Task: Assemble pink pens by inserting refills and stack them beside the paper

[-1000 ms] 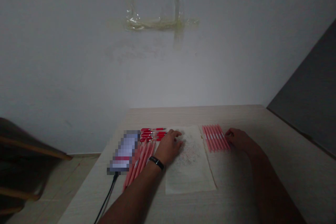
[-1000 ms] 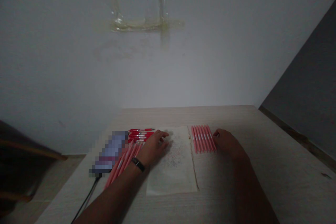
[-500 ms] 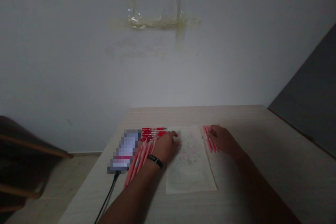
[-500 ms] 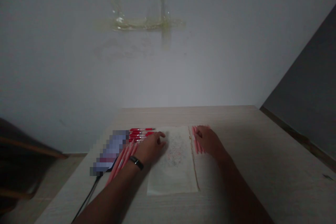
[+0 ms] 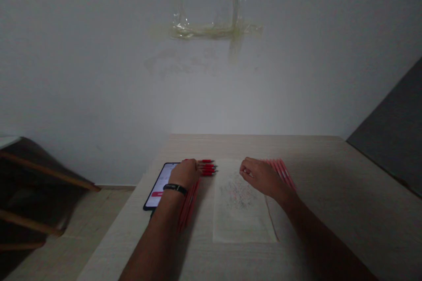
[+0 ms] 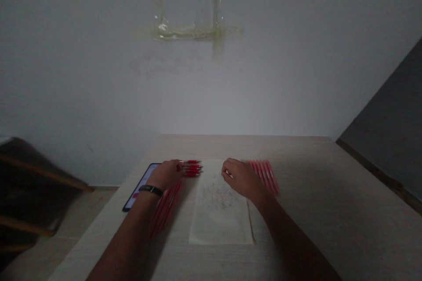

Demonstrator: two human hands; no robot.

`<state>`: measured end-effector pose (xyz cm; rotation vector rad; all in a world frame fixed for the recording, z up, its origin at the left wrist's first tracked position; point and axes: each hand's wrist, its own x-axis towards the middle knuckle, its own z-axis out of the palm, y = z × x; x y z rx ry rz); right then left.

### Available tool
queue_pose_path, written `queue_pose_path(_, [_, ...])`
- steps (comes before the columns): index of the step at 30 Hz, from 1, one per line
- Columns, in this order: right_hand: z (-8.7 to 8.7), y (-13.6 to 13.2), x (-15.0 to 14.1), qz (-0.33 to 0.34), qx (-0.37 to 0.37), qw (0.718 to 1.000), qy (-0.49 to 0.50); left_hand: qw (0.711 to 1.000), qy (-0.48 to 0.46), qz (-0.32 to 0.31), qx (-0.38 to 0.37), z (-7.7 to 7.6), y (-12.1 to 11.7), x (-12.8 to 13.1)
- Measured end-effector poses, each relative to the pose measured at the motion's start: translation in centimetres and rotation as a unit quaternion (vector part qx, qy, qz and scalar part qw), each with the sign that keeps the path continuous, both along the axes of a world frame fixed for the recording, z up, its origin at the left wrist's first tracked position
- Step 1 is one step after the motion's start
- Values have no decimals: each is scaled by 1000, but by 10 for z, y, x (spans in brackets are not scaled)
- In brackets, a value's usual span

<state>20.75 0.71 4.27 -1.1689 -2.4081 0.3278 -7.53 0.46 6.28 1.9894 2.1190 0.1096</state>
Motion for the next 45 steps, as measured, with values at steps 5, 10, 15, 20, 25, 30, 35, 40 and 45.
queue_pose_path(5, [-17, 4, 2, -36, -7, 999, 4, 1000, 8, -15, -17, -2, -3, 0])
queue_pose_path(10, [-28, -1, 12, -58, -40, 997, 43, 999, 0, -39, -1, -10, -3, 8])
queue_pose_path(15, [-29, -3, 15, -59, -59, 994, 64, 999, -2, -43, 18, -19, -3, 13])
queue_pose_path(20, [-31, -1, 17, -73, -71, 992, 78, 998, -31, -53, 22, -26, -2, 18])
queue_pose_path(25, [-32, 1, 18, -84, -66, 990, 89, 989, -122, -79, 25, -17, -1, 20])
queue_pose_path(30, [-37, 2, 16, -86, -76, 989, 94, 898, -423, -124, -4, -12, 2, 30])
queue_pose_path(35, [-38, 1, 13, -56, -86, 987, 121, 862, -493, -109, 45, -26, 6, 44])
queue_pose_path(40, [-36, 0, 10, -23, -94, 986, 137, 836, -536, -90, 70, -34, 9, 50])
queue_pose_path(45, [-32, 2, 12, -30, -72, 981, 179, 824, -558, -74, 72, -32, 7, 54])
